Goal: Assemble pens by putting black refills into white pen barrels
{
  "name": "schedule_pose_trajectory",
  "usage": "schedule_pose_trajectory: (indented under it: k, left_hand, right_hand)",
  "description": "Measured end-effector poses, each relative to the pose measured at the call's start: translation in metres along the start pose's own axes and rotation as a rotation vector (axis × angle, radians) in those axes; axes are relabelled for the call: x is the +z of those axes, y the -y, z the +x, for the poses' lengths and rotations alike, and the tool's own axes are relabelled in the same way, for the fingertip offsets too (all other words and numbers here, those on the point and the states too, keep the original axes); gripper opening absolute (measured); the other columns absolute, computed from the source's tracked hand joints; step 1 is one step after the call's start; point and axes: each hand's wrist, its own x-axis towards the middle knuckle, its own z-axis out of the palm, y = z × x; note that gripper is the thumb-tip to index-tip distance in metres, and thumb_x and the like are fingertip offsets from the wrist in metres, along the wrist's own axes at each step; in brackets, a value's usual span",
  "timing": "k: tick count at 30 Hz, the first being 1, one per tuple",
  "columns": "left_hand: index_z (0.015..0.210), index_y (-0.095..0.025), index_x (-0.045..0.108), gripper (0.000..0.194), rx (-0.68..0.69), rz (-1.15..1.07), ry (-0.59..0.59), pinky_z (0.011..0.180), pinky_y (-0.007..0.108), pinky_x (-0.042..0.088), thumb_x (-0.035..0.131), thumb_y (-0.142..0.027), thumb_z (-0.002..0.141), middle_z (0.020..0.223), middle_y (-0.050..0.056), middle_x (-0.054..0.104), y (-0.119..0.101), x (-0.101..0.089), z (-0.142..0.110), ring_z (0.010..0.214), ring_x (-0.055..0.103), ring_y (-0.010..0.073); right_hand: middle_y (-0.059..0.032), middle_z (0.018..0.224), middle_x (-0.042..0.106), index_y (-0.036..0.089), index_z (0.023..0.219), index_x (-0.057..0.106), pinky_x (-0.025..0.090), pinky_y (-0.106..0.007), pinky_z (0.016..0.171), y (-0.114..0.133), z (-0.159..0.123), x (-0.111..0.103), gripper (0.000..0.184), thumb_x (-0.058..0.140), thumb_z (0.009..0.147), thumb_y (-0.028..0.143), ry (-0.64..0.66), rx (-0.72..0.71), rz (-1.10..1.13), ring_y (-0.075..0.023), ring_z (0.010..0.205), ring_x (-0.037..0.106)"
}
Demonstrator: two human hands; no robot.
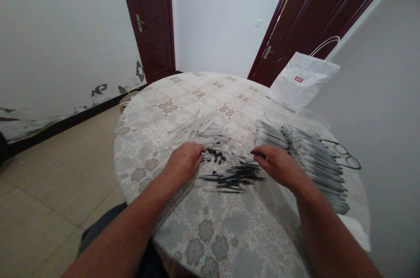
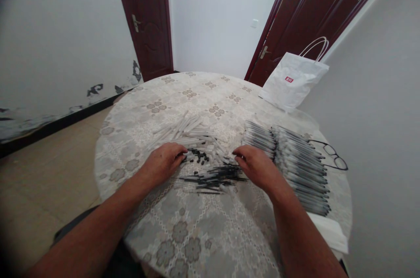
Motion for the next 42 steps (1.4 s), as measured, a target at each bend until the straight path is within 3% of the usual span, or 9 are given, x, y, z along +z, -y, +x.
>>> schedule_pose_trajectory:
  k: [4, 8, 11, 17, 21, 28, 33, 39, 42]
  left_hand:
    - [0.106, -0.020, 0.069, 0.020, 0.027, 0.014, 0.023, 0.089, 0.035, 0.047, 0.054, -0.021, 0.092, 0.103, 0.010, 0.070, -0.001, -0.006, -0.002, 0.100, 0.062, 0.0244]
    - [0.101, -0.021, 0.068, 0.016, 0.063, 0.041, 0.061, 0.086, 0.034, 0.047, 0.058, -0.022, 0.089, 0.098, 0.008, 0.068, 0.002, -0.018, -0.006, 0.097, 0.062, 0.0241]
    - [0.093, -0.022, 0.068, 0.014, 0.128, 0.025, 0.156, 0.078, 0.031, 0.046, 0.056, -0.019, 0.088, 0.090, 0.005, 0.067, 0.004, -0.025, -0.011, 0.088, 0.062, 0.0213]
    - [0.095, -0.022, 0.070, 0.017, 0.129, 0.016, 0.204, 0.079, 0.031, 0.046, 0.055, -0.020, 0.089, 0.092, 0.007, 0.067, 0.000, -0.017, -0.017, 0.089, 0.063, 0.0217]
    - [0.098, -0.023, 0.070, 0.016, 0.212, -0.052, 0.247, 0.081, 0.030, 0.046, 0.058, -0.022, 0.089, 0.095, 0.005, 0.067, -0.004, -0.015, -0.017, 0.091, 0.064, 0.0206]
    - [0.083, -0.021, 0.069, 0.013, 0.195, -0.006, 0.281, 0.071, 0.029, 0.046, 0.058, -0.018, 0.087, 0.085, 0.005, 0.065, -0.013, -0.011, -0.016, 0.081, 0.063, 0.0198]
    - [0.093, -0.022, 0.068, 0.013, 0.172, 0.031, 0.190, 0.075, 0.029, 0.047, 0.056, -0.021, 0.091, 0.093, 0.005, 0.067, -0.003, -0.015, -0.014, 0.087, 0.064, 0.0200]
    - [0.103, -0.022, 0.066, 0.015, -0.076, 0.082, -0.102, 0.085, 0.031, 0.048, 0.055, -0.026, 0.094, 0.100, 0.006, 0.067, 0.025, -0.034, -0.012, 0.093, 0.063, 0.0195]
    - [0.104, -0.021, 0.065, 0.015, -0.168, 0.102, -0.156, 0.087, 0.032, 0.047, 0.057, -0.026, 0.092, 0.101, 0.006, 0.067, 0.035, -0.037, -0.011, 0.095, 0.063, 0.0200]
  right_hand:
    - [-0.0074, 0.100, 0.072, 0.022, 0.107, 0.071, 0.048, -0.029, 0.085, 0.027, -0.005, 0.012, 0.022, 0.052, 0.097, 0.026, 0.085, -0.061, -0.021, -0.0200, 0.093, 0.066]
    - [-0.0077, 0.099, 0.070, 0.020, 0.105, 0.071, 0.047, -0.028, 0.084, 0.033, -0.006, 0.021, 0.021, 0.053, 0.096, 0.024, 0.077, -0.048, -0.060, -0.0195, 0.091, 0.065]
    - [-0.0071, 0.098, 0.070, 0.020, 0.105, 0.071, 0.047, -0.029, 0.083, 0.034, -0.005, 0.023, 0.019, 0.054, 0.096, 0.024, 0.086, -0.080, -0.025, -0.0193, 0.090, 0.064]
    - [-0.0072, 0.097, 0.070, 0.021, 0.106, 0.070, 0.046, -0.029, 0.081, 0.037, -0.005, 0.027, 0.020, 0.053, 0.097, 0.026, 0.071, -0.103, 0.011, -0.0196, 0.089, 0.064]
    - [-0.0068, 0.096, 0.069, 0.021, 0.105, 0.069, 0.046, -0.029, 0.080, 0.037, -0.005, 0.029, 0.020, 0.052, 0.097, 0.027, 0.078, -0.108, 0.008, -0.0196, 0.089, 0.063]
    - [-0.0071, 0.097, 0.069, 0.021, 0.105, 0.069, 0.045, -0.029, 0.080, 0.033, -0.004, 0.031, 0.020, 0.051, 0.097, 0.027, 0.089, -0.101, 0.001, -0.0194, 0.089, 0.063]
    - [-0.0063, 0.096, 0.068, 0.021, 0.104, 0.068, 0.045, -0.028, 0.079, 0.034, -0.004, 0.034, 0.019, 0.051, 0.097, 0.027, 0.080, -0.100, -0.006, -0.0189, 0.087, 0.063]
    - [-0.0071, 0.100, 0.066, 0.022, 0.106, 0.068, 0.047, -0.029, 0.079, 0.037, -0.005, 0.036, 0.020, 0.050, 0.097, 0.026, 0.095, -0.105, 0.004, -0.0194, 0.089, 0.063]
    - [-0.0072, 0.103, 0.065, 0.023, 0.107, 0.067, 0.047, -0.029, 0.080, 0.035, -0.005, 0.038, 0.021, 0.050, 0.097, 0.026, 0.124, -0.095, -0.009, -0.0192, 0.089, 0.063]
